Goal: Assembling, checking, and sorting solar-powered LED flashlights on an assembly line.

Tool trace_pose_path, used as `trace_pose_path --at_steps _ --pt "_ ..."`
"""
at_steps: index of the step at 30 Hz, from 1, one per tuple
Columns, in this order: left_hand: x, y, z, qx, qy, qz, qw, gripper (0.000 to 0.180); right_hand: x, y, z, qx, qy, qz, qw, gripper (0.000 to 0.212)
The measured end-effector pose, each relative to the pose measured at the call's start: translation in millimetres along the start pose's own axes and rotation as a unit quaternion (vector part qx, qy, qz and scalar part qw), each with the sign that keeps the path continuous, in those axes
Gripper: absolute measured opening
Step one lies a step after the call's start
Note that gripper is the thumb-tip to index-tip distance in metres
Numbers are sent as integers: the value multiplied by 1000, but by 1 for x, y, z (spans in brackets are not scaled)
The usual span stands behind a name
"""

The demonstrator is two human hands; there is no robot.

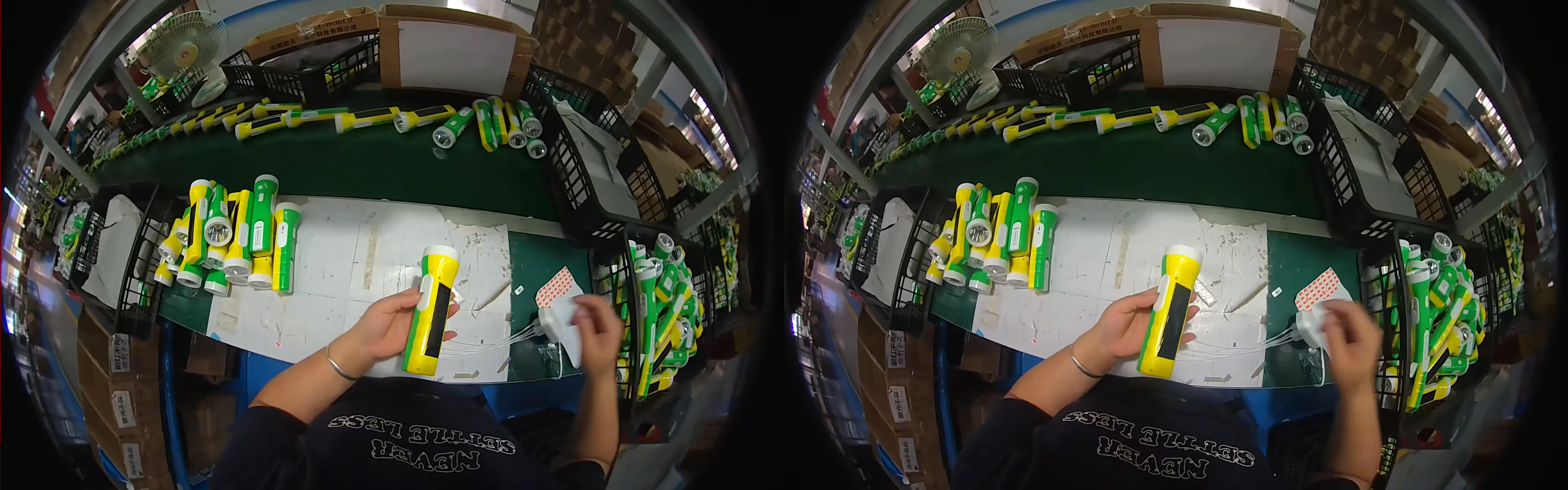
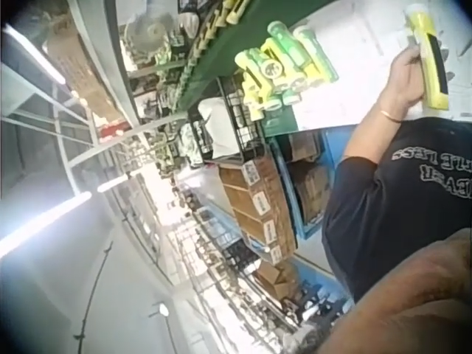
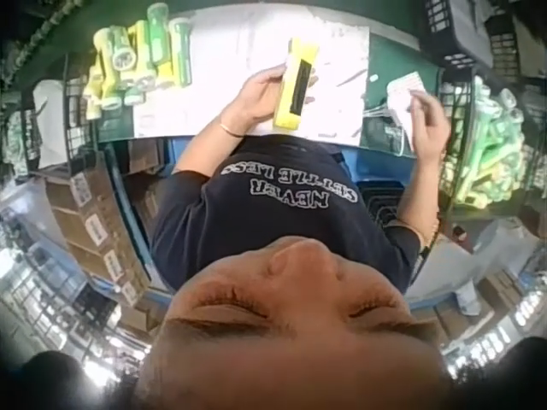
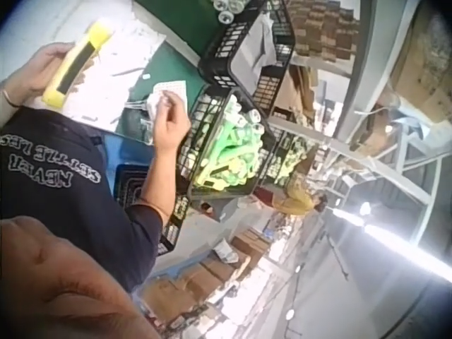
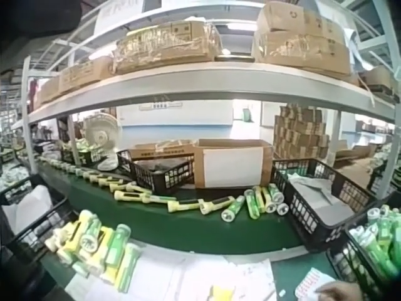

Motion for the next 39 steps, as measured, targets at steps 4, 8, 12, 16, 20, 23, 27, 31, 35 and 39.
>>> trace_pose_path --at_steps 4,8,12,16,20,23,27,31,35,39 --pt "-8 14 3 -170 -51 42 983 51 -29 114 -11 130 107 183 969 14" --pt "-23 16 -2 -195 -73 53 977 52 -37 160 3 227 138 237 934 12" --pt "-22 9 -9 -88 3 47 995 70 -46 179 6 212 132 300 921 14" --pt "-14 -29 -9 104 12 -39 994 63 -79 201 -24 255 219 334 881 17" --pt "-13 -31 -11 161 75 -107 978 43 -106 215 -22 305 229 400 833 20" --pt "-11 -15 -10 142 62 -117 981 45 -112 224 -25 294 231 417 828 19" --pt "-11 -32 -9 236 64 -147 959 42 -112 226 -17 280 233 430 826 18" --pt "-9 -34 -8 258 68 -158 951 41 -114 225 -20 265 220 431 834 20" --pt "-9 -30 -6 269 77 -168 945 41 -114 222 -18 277 214 421 837 20" --pt "-7 -32 -7 263 83 -159 948 39 -114 221 -22 265 208 406 850 20"
Point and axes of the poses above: each hand's wrist, its own x-axis towards the middle knuckle, its own y-axis out of the palm, z = x × y, the point moved 7 cm from there along x, towards the middle knuckle, and after that the axes turned 7 degrees about y, right-handed, at the moved point
